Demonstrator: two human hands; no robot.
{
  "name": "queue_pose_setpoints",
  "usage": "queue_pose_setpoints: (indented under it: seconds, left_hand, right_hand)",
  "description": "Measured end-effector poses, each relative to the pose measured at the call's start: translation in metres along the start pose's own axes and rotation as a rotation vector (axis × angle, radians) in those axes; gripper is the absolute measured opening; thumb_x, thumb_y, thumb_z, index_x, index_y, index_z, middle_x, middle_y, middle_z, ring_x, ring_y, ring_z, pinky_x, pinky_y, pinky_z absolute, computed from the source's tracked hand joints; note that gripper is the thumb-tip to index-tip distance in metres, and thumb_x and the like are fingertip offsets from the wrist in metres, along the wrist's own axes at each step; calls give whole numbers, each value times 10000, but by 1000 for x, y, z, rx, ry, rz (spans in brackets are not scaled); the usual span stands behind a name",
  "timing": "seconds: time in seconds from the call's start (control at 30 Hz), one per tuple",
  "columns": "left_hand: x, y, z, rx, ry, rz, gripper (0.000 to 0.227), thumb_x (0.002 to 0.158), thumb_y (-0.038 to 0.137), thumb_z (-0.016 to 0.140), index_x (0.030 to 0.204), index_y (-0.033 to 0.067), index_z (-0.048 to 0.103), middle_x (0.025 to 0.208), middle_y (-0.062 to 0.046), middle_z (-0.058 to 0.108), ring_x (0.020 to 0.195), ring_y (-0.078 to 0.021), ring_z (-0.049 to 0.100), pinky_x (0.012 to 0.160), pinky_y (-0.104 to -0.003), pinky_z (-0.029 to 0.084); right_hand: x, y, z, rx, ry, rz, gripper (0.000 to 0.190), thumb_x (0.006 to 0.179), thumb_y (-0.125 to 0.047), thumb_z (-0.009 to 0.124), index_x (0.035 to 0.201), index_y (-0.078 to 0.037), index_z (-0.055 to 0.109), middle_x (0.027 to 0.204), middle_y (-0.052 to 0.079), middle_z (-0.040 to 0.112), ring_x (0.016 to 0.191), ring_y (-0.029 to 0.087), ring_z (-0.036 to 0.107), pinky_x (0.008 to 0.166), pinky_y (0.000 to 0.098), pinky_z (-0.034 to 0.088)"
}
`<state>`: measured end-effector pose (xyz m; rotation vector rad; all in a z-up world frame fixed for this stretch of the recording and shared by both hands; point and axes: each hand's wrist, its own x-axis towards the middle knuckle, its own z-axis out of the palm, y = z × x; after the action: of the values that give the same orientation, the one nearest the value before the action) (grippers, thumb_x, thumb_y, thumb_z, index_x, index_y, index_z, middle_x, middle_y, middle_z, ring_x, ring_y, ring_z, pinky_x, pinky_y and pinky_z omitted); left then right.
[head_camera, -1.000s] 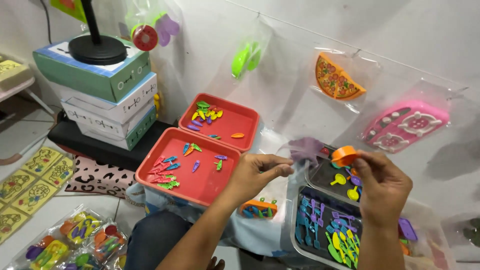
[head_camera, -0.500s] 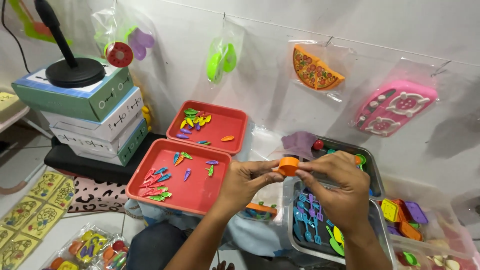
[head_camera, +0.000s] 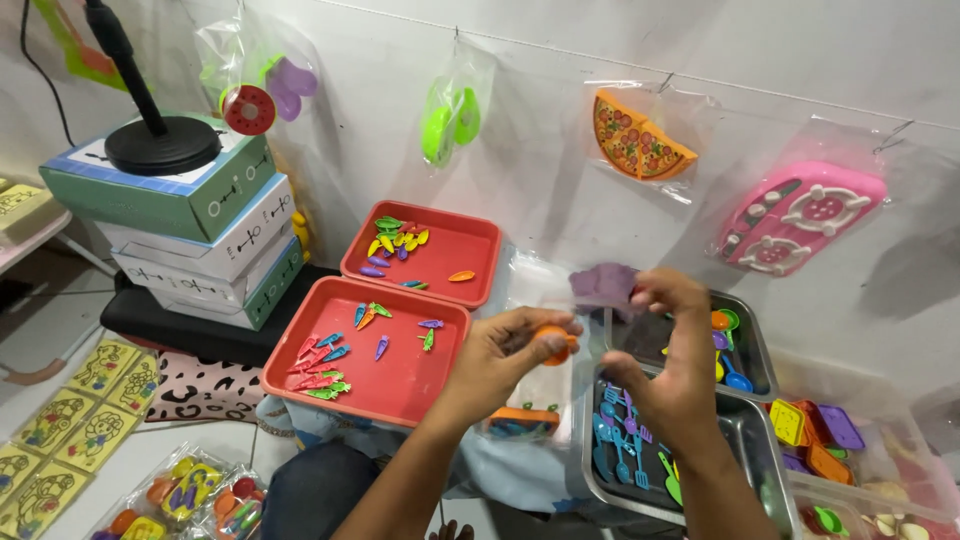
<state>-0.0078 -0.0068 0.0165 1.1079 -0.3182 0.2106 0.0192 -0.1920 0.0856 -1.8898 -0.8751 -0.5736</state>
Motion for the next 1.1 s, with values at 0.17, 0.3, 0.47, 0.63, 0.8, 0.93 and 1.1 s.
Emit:
queue_pose_setpoints:
  seconds: [0.17, 0.3, 0.47, 0.63, 0.8, 0.93, 1.1]
  left_hand:
    - [2, 3, 4, 117, 117, 125, 258, 911, 139, 778, 1140, 21, 763, 1113, -142, 768, 1074, -164, 685, 961, -347, 561]
    - [3, 5, 3, 159, 101, 234, 273, 919, 171, 781, 1159, 44, 756, 1221, -147, 691, 1194, -226, 644, 1059, -415, 500]
    - [2, 4, -1, 160, 88, 237, 203, 954, 149, 740, 1121, 38, 768, 1198, -155, 697, 1210, -242, 645, 1073, -421, 492]
    - [0, 13, 1, 171, 82, 234, 163, 958, 121, 725, 1092, 43, 776, 1191, -156, 704, 1205, -242, 659, 1074, -415, 492]
    - [1, 14, -2, 183, 69, 223, 228, 954, 122, 731, 1160, 30, 759, 1166, -143, 719, 1191, -236, 669, 1052, -410, 510]
    - [-4, 5, -22, 236, -166, 68, 784, 762, 200, 885, 1463, 74, 557, 1381, -181, 649, 1339, -303, 558, 1146, -521, 386]
    - [1, -14, -26, 454, -288, -194, 553, 686, 100, 896, 1193, -5, 702, 1067, -214, 760, 1006, -316, 741, 925, -418, 574]
  right_hand:
    - [-12, 50, 22, 414, -224, 414, 759, 688, -229, 889, 1318, 9, 540, 1042, 155, 708, 992, 225, 647, 972, 398, 469]
    - [-19, 72, 27, 417, -235, 468, 133, 812, -54, 829, 938, -13, 824, 843, 128, 806, 865, 185, 711, 878, 377, 532]
    - [-16, 61, 25, 469, -207, 388, 118, 833, -45, 806, 944, -7, 813, 855, 109, 778, 872, 157, 670, 876, 352, 526]
    - [-17, 63, 26, 471, -243, 321, 91, 829, -37, 803, 913, -11, 823, 864, 130, 774, 878, 189, 686, 876, 363, 521]
    - [-17, 64, 24, 493, -217, 247, 63, 813, -23, 809, 874, -11, 811, 800, 146, 745, 800, 229, 703, 824, 376, 528]
    - [-21, 71, 22, 524, -128, 178, 52, 831, 9, 779, 882, 14, 775, 788, 166, 734, 753, 221, 703, 756, 344, 547]
    - [-22, 74, 16, 718, 70, 150, 64, 955, 11, 664, 977, -1, 723, 831, 135, 686, 773, 196, 704, 754, 297, 564]
